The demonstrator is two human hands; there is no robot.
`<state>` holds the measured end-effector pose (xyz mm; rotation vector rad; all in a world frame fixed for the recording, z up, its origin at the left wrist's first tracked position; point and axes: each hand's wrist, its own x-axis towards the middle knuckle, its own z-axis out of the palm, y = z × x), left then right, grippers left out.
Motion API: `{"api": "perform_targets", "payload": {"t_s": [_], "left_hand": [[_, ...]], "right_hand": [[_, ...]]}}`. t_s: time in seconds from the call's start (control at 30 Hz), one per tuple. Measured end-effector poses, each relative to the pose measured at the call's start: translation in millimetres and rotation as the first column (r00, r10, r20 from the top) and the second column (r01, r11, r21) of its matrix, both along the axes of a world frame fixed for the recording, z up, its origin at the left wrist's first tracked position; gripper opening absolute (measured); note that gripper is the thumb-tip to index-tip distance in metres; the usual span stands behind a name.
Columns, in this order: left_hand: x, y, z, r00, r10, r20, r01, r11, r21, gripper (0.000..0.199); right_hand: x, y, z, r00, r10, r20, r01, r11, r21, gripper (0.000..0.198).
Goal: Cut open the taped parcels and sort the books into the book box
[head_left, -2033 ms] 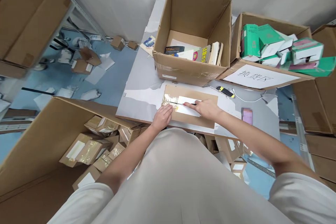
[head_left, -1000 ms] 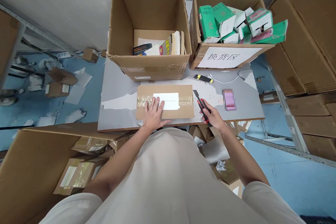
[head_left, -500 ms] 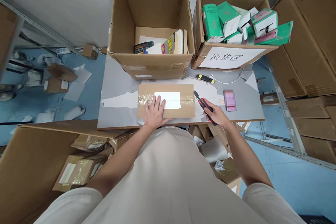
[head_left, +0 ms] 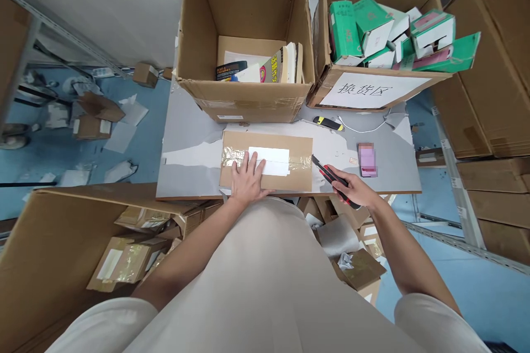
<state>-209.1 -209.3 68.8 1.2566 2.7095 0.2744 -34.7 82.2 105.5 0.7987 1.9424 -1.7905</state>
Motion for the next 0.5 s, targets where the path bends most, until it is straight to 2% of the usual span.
{"api": "perform_targets", "payload": {"t_s": [0.2,0.3,0.5], "left_hand": [[-6.2,6.7,-0.5,1.000,0.020,0.014,-0.020,1.000,-0.001,0.092],[-6.4,9.1,1.3,0.999,0.031,0.024,-0.030,0.998,-0.047,0.093],[-7.1,10.5,5.6,0.999,0.030,0.012,-0.028,0.990,-0.141,0.093]], "right_hand": [[-12.3,-14.0,2.0,0.999,-0.031,-0.012,0.032,0.998,0.062,0.068],[6.3,-23.9,-1.1,0.998,-0.029,-0.057,0.032,0.998,0.060,0.069],[51.0,-48.8,-15.8,1.000,0.021,0.013,-0.022,0.999,0.025,0.070]]}}
